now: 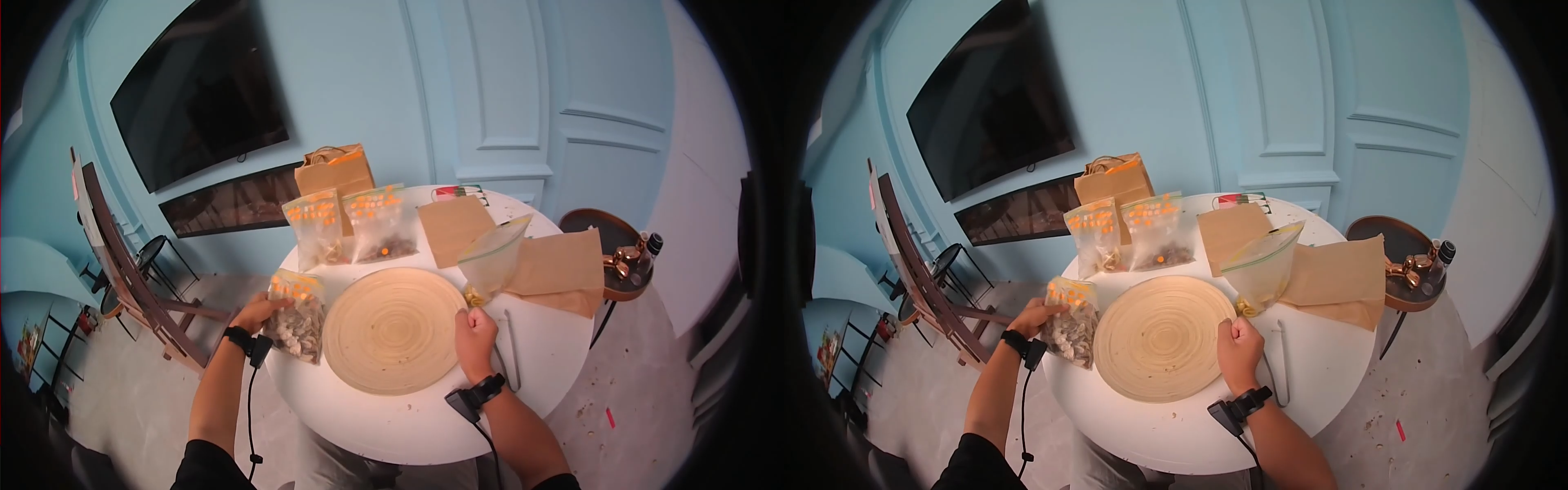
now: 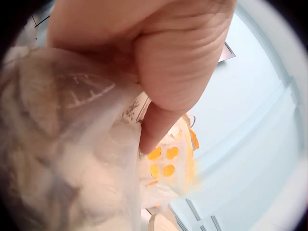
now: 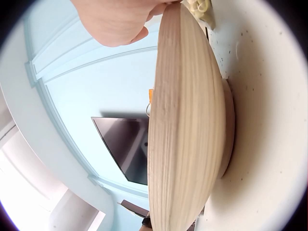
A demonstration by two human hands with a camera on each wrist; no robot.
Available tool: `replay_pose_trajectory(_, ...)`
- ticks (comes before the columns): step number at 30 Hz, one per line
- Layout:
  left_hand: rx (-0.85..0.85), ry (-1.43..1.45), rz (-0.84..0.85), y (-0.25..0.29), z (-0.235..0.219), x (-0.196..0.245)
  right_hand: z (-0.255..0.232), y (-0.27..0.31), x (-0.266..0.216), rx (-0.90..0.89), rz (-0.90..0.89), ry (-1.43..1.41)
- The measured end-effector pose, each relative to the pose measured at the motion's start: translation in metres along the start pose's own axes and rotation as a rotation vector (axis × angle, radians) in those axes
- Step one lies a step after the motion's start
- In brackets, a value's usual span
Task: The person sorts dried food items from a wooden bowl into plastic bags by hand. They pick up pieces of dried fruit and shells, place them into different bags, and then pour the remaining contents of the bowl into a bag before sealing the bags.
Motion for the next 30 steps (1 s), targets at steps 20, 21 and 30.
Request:
replay_pose_trajectory(20, 0.122, 0.302, 0.727, 0.038, 0.122, 0.113, -0.003, 0.000, -0.007, -0.063, -0.024, 0.065)
replay_pose_trajectory(21, 0.122, 0.286, 0.731, 0.033, 0.134, 0.110, -0.003, 0.000, -0.008, -0.073, -0.026, 0.072)
replay_pose_trajectory(30, 0.015, 0.418, 0.747, -0.011, 0.196, 0.059, -0.008, 0.001, -0.015, -0.112, -0.064, 0.149)
Point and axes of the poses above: each hand's wrist, its own y-axis away from the middle knuckle, its own z-axis out of the palm, x = y × z, the point moved 1 cm from there along -y, towards the middle knuckle, and after that the axes turned 15 degrees about -x, right-handed, at the moved point
